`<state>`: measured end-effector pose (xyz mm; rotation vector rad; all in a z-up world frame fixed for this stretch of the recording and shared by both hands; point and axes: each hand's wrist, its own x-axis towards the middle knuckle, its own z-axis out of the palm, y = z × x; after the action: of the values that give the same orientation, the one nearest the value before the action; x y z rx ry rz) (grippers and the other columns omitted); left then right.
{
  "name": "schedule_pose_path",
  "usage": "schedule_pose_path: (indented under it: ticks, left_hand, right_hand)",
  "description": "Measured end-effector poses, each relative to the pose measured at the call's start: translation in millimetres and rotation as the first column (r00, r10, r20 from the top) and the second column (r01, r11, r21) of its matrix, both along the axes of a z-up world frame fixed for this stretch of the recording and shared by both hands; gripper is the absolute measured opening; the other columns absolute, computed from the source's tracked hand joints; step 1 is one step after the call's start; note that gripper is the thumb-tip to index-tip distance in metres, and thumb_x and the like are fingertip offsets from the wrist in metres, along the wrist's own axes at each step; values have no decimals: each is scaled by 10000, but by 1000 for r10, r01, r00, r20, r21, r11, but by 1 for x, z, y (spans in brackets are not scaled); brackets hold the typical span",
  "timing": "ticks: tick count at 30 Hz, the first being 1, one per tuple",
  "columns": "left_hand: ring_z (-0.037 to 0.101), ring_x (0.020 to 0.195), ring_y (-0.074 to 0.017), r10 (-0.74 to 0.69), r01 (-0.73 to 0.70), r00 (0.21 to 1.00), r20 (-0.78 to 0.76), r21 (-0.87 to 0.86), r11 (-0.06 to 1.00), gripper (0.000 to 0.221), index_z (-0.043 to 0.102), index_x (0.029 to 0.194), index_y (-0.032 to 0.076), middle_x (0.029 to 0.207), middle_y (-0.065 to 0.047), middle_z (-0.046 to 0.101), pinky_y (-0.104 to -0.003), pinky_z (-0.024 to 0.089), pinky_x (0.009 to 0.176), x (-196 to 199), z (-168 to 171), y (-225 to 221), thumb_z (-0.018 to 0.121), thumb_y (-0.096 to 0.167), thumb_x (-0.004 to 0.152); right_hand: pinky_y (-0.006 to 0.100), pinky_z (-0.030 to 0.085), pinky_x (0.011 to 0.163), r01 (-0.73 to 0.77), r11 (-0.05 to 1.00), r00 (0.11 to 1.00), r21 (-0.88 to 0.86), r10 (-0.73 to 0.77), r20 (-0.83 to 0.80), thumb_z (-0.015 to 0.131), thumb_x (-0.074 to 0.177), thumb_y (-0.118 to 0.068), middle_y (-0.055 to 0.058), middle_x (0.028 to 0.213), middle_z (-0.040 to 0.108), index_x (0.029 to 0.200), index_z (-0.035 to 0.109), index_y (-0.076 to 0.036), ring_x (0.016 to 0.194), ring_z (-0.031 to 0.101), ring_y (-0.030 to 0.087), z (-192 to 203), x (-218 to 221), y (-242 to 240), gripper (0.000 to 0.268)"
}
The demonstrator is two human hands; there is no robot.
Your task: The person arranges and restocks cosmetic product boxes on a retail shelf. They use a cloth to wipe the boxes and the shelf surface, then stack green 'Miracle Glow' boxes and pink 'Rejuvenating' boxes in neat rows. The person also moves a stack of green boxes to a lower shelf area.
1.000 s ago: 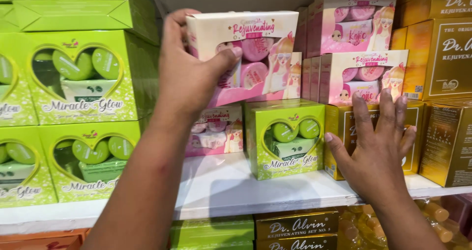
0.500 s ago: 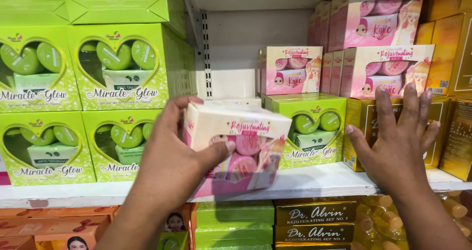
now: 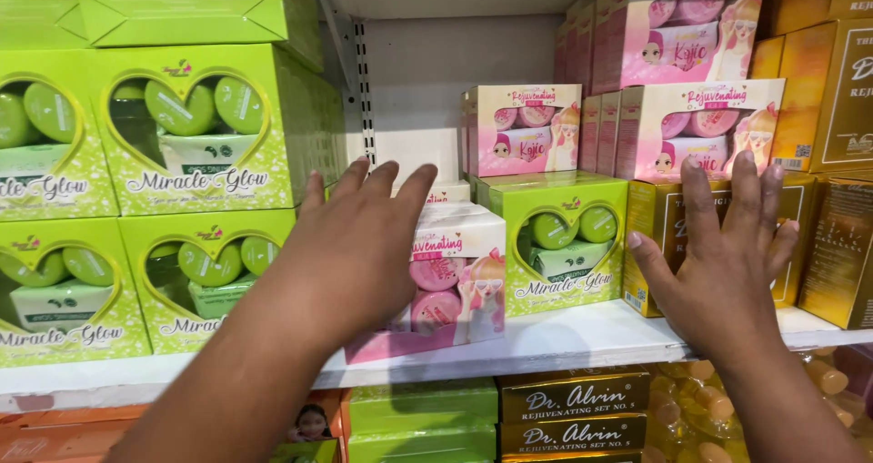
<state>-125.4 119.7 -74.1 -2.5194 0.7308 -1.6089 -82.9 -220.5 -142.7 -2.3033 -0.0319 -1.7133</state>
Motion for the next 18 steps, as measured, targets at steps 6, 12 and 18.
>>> schedule_pose_path:
  ticks: [6,12,18]
  left_hand:
    - [495,1323,-460,131,-104,960,-246,121,987,867,422,1486,68,1400,-264,564,-612,389,1075,46,16,-9,767,172,698]
    - [615,1267,-381,260,-185,825,-503,194,963,750,419,1529,92,1344,-214,642,-482,489,1058,71,31,-22,678,77,825]
    - [682,1172,-337,384,-251,666,-639,293,923,846,386,1518,71,1261,-194,676,-435,573,969,43,64,-44,776,94,769]
  right_hand:
    - [779,39,1166,3,1000,1000,22,-3,7,679,818,-519,201,1739,27,1620,315,-255,1612,-92,404,-1,4,-1,920]
    - [815,15,1124,12,998,1000,64,-12,-1,688,804,-531,210,1734,-7,1621,313,-280,1595,-122,413,-2,3,0,934]
    - [810,12,1122,-14,997,1000,78,14,3,688,804,-532,211,1729,-15,1601,329,-258,1595,-114,410,-3,5,-1,915]
